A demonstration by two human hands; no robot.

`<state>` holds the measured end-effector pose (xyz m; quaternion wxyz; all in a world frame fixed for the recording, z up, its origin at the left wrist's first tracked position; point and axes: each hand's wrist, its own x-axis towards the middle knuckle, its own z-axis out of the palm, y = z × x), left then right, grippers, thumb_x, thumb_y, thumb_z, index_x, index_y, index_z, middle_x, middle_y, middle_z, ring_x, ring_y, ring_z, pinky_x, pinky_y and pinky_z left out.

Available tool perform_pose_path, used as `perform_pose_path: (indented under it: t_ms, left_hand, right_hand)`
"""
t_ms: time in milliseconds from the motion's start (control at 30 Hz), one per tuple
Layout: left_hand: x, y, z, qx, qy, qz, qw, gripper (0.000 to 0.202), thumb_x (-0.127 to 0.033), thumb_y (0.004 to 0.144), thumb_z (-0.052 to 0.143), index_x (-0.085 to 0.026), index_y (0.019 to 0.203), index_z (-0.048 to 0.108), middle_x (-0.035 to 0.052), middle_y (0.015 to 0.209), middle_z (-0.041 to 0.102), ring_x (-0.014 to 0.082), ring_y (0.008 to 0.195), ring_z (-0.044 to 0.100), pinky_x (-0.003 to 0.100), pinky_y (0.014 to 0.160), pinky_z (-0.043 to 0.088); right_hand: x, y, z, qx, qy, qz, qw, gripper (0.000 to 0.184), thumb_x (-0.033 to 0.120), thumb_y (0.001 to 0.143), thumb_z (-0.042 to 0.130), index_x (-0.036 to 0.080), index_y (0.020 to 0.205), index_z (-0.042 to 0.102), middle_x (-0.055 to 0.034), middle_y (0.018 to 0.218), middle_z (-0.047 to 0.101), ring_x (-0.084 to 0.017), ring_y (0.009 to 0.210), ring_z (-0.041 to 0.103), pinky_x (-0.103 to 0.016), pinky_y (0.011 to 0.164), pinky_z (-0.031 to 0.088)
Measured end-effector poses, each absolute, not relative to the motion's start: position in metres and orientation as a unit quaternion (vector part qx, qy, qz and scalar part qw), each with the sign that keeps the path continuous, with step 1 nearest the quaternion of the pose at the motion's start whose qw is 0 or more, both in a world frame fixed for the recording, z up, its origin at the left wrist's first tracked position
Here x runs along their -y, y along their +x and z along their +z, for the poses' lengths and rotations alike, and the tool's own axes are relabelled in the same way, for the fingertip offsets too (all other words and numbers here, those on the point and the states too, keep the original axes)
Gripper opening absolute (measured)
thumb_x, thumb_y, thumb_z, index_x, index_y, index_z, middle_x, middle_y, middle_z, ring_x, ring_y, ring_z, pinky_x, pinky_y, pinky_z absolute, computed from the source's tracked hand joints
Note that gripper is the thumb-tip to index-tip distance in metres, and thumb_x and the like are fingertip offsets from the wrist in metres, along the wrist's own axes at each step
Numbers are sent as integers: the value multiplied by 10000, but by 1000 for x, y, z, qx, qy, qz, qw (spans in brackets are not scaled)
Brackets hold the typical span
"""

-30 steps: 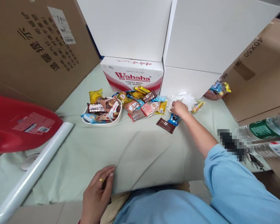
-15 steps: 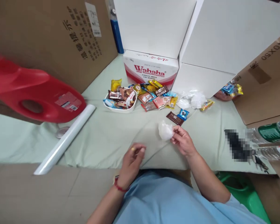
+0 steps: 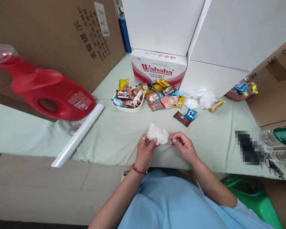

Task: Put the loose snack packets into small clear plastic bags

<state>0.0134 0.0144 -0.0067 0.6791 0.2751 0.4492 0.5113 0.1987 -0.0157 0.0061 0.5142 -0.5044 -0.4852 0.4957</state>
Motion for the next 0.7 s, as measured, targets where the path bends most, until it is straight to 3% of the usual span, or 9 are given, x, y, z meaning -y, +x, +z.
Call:
perform_pose_path:
  t_ms: [100,167,267,367,433,533,600,700]
  left_hand:
    - [-12,14,-7,-456,338,513,644,416,-434,726,868,-226,1013,649,27,1011,738,162,911,693,291,842,553]
    - [-11,15,-10,-447,382,499,636,431,-432,720,873,-216,1024,656,41,1017,741,171,923,696,295,852,552]
    - [-11,16,-18,-450,403,492,627,450,-448,716,870,-195,1019,654,58,1028,737,185,948,693,303,864,550]
    - [-19,11,-27,-480,384,501,609,463,-511,756,824,-191,1039,645,65,1039,737,193,962,690,322,891,546]
    - [-26,6,-30,-485,397,493,603,559,-544,779,796,-204,1187,622,106,1237,699,231,1096,678,359,950,541]
    - [-34,1,-24,-524,487,474,514,821,-530,787,801,-248,1474,451,159,1584,432,308,1408,499,424,1061,503]
    - [-32,4,-15,-556,558,479,387,872,-488,801,802,-248,1530,386,171,1613,365,321,1483,394,461,1112,466]
    - [-24,18,-2,-503,649,484,303,753,-420,823,789,-237,1477,462,163,1487,492,298,1383,484,452,1064,496]
  right_hand:
    - [13,194,0,404,-520,525,540,363,593,925,637,262,1069,605,-49,1044,647,-169,787,617,-264,549,539]
    - [10,192,-1,405,-531,538,514,438,611,869,698,261,1118,612,-31,970,652,-165,737,602,-239,474,500]
    - [5,196,0,431,-557,526,477,387,574,823,761,221,951,670,16,728,610,-130,596,527,-229,472,473]
    - [0,211,1,361,-580,485,546,384,569,787,787,215,880,671,27,689,605,-110,553,487,-219,456,428]
    - [-1,223,1,308,-577,472,591,405,557,732,828,220,900,678,21,750,631,-114,584,518,-223,475,454]
    - [1,234,-2,299,-584,457,601,396,556,737,819,222,908,692,0,831,675,-146,667,596,-280,594,553]
    - [5,233,-4,335,-612,427,575,368,564,805,762,221,925,701,-14,841,696,-171,698,636,-319,662,578]
    - [13,222,-2,435,-649,357,511,317,516,913,664,221,999,737,-40,877,720,-186,718,671,-326,698,572]
